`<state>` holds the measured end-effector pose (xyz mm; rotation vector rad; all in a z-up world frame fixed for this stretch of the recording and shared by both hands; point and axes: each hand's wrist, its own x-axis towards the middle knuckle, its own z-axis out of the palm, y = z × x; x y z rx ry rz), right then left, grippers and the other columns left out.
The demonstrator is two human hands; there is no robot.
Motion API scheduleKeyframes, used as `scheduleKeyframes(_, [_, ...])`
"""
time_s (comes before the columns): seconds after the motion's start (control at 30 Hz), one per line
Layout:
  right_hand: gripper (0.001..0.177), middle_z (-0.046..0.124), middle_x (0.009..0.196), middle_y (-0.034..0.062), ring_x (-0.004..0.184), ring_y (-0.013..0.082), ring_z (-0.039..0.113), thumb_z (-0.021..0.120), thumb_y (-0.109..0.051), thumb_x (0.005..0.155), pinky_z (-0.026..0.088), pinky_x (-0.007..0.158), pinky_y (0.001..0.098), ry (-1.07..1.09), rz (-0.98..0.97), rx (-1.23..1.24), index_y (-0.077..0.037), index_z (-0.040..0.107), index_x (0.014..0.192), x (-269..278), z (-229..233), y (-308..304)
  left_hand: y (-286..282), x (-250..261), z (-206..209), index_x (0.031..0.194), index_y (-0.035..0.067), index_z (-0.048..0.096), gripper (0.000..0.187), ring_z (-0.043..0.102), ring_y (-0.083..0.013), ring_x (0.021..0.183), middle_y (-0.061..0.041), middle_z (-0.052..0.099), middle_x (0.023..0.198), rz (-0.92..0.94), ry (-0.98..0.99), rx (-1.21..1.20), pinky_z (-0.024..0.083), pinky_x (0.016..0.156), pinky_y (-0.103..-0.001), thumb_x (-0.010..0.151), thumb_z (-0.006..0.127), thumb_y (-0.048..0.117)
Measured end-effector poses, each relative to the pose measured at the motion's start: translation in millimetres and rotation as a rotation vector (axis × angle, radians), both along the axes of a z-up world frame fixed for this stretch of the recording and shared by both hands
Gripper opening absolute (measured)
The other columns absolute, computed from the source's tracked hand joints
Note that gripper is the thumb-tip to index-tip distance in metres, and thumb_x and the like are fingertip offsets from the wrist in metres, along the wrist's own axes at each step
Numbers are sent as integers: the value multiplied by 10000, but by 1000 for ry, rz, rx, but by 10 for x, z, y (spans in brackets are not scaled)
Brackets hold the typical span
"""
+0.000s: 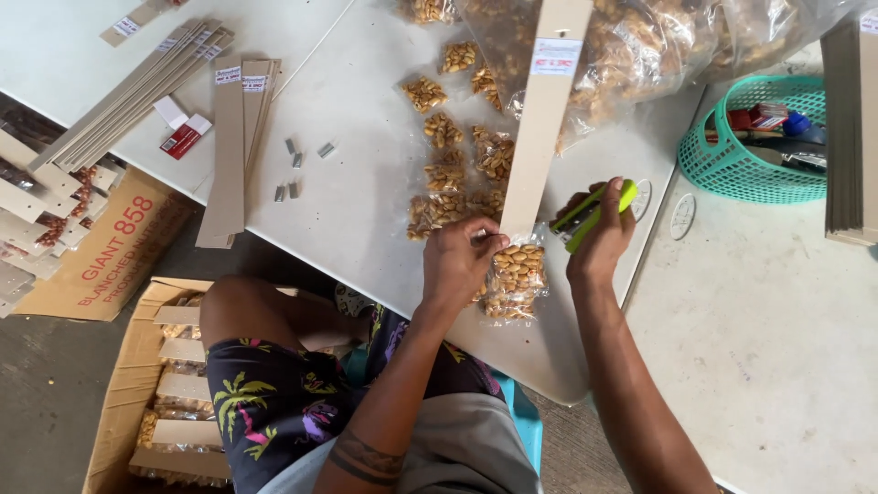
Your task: Stapling small plastic bags of nuts onto cardboard display strips for retail sale.
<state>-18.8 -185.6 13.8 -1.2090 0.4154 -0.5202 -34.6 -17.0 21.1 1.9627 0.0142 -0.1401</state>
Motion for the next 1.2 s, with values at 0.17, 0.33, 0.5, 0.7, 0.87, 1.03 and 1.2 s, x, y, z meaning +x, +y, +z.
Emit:
scheduleKeyframes(0.17, [621, 639, 912, 125, 801, 222, 644, 454, -639, 1017, 544, 743, 350, 147, 1, -137, -40, 563, 1140, -31, 143, 299, -40, -75, 72, 910, 197, 784, 80, 760, -334, 963, -55, 808, 935, -26, -46, 89, 593, 831, -433, 838, 819, 195])
scheduleKeyframes(0.33, [798, 556, 1202, 240, 1154, 359, 519, 439, -685, 1006, 401, 992, 487, 241, 73, -239, 44, 479, 1326, -82, 360, 449, -32, -53, 48, 896, 228, 777, 63, 762, -327, 955, -28, 804, 907, -60, -91, 130, 603, 835, -457, 850, 804, 193])
scheduleKeyframes(0.5, [965, 501, 1409, 325, 1409, 461, 435, 440, -733, 995, 297, 1175, 591, 319, 113, -306, 104, 402, 1473, -59, 251, 468, 2, -23, 29, 905, 254, 765, 53, 754, -351, 938, -20, 801, 901, -97, -96, 269, 611, 815, -499, 854, 776, 257])
scheduleKeyframes(0.7, [530, 573, 617, 151, 367, 256, 598, 496, -552, 1036, 486, 260, 340, 95, 21, 2, -23, 488, 1011, 408, -448, 297, -102, -7, -206, 939, 267, 733, 85, 764, -309, 926, -28, 793, 869, -125, -158, 379, 604, 868, -478, 856, 750, 254])
scheduleKeyframes(0.87, [816, 535, 1054, 245, 965, 336, 573, 613, -647, 938, 468, 783, 451, 198, 382, -235, 92, 492, 1263, 234, 61, 42, 75, 47, -61, 943, 128, 742, 116, 752, -325, 980, -116, 793, 907, -125, -266, -3, 603, 852, -450, 846, 799, 153])
scheduleKeyframes(1.03, [288, 612, 679, 30, 612, 148, 592, 902, -74, 725, 461, 548, 249, -54, 666, -362, -42, 661, 878, 228, -60, -108, 197, 36, -122, 1117, -27, 673, 348, 708, -420, 1073, -256, 740, 1084, -110, -222, -120, 608, 890, -545, 972, 721, 287])
scheduleKeyframes(1.2, [283, 574, 695, 30, 636, 149, 551, 883, -33, 745, 420, 593, 281, -109, 618, -310, -51, 636, 883, 118, 127, -6, 491, -24, -276, 1274, 77, 596, 357, 692, -504, 978, -311, 672, 996, -193, -193, 20, 573, 827, -556, 927, 594, -9])
